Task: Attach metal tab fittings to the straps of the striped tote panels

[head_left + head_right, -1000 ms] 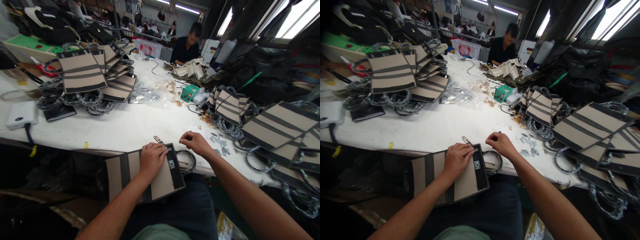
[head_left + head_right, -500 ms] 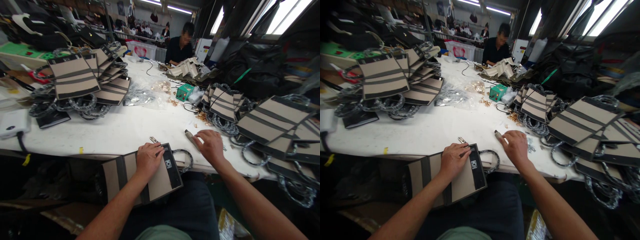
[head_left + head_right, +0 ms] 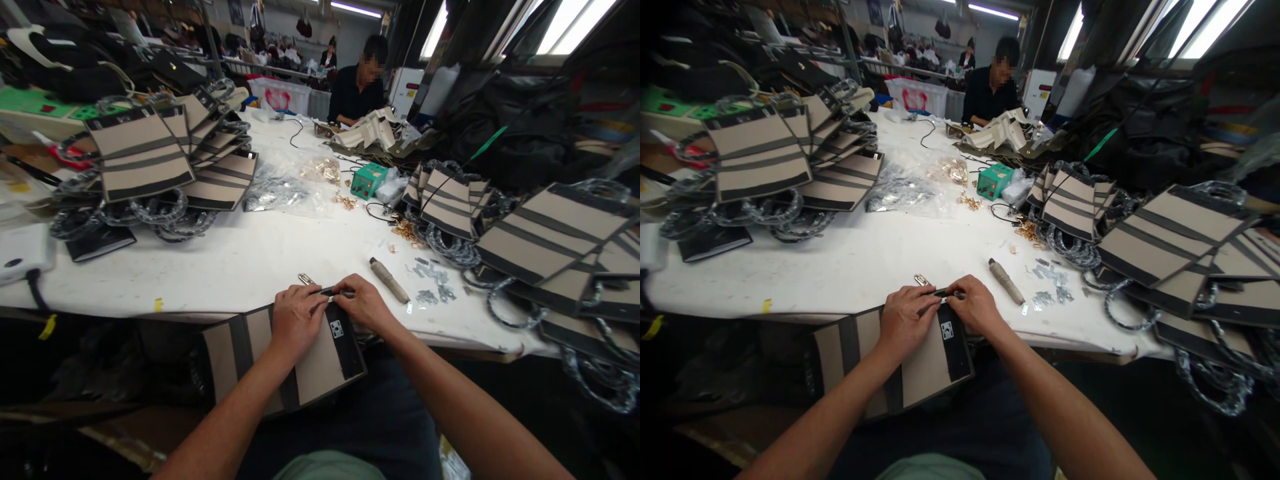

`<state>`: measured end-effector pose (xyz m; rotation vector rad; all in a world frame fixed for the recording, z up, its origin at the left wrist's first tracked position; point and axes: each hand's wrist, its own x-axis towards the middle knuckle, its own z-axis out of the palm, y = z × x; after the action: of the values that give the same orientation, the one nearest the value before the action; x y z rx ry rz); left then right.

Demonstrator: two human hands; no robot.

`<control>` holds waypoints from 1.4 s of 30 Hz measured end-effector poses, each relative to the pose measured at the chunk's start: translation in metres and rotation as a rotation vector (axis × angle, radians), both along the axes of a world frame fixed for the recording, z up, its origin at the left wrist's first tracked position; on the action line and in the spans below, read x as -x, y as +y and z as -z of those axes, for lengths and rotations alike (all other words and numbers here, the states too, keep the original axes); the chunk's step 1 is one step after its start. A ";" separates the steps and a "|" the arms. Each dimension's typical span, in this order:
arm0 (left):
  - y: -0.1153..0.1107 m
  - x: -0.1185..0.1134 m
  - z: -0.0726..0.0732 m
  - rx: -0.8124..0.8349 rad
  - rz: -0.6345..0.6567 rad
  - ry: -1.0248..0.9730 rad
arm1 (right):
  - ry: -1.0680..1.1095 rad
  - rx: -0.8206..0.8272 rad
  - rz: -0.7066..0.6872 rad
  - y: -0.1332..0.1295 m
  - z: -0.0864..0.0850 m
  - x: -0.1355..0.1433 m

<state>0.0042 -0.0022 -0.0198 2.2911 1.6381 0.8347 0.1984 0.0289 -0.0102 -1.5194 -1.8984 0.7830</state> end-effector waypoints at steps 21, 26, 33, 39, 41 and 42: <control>0.018 0.006 -0.009 0.182 0.044 -0.022 | 1.250 0.035 0.238 0.029 -0.047 -0.006; 0.020 0.006 -0.009 0.206 0.055 -0.037 | 1.397 0.121 0.417 0.034 -0.037 0.036; 0.020 0.007 -0.006 0.206 0.050 -0.057 | 1.415 0.081 0.404 0.039 -0.017 0.045; 0.019 0.007 -0.006 0.188 0.048 -0.048 | 1.285 -0.021 0.298 0.032 -0.014 0.053; 0.019 0.006 -0.007 0.194 0.056 -0.039 | 1.133 -0.076 0.252 0.026 -0.012 0.058; 0.020 0.006 -0.007 0.203 0.056 -0.038 | 1.045 -0.097 0.230 0.023 -0.011 0.059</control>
<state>-0.0022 0.0176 -0.0125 2.1581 1.5575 0.6620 0.1393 0.0522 0.0011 -0.9217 -0.9463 1.0655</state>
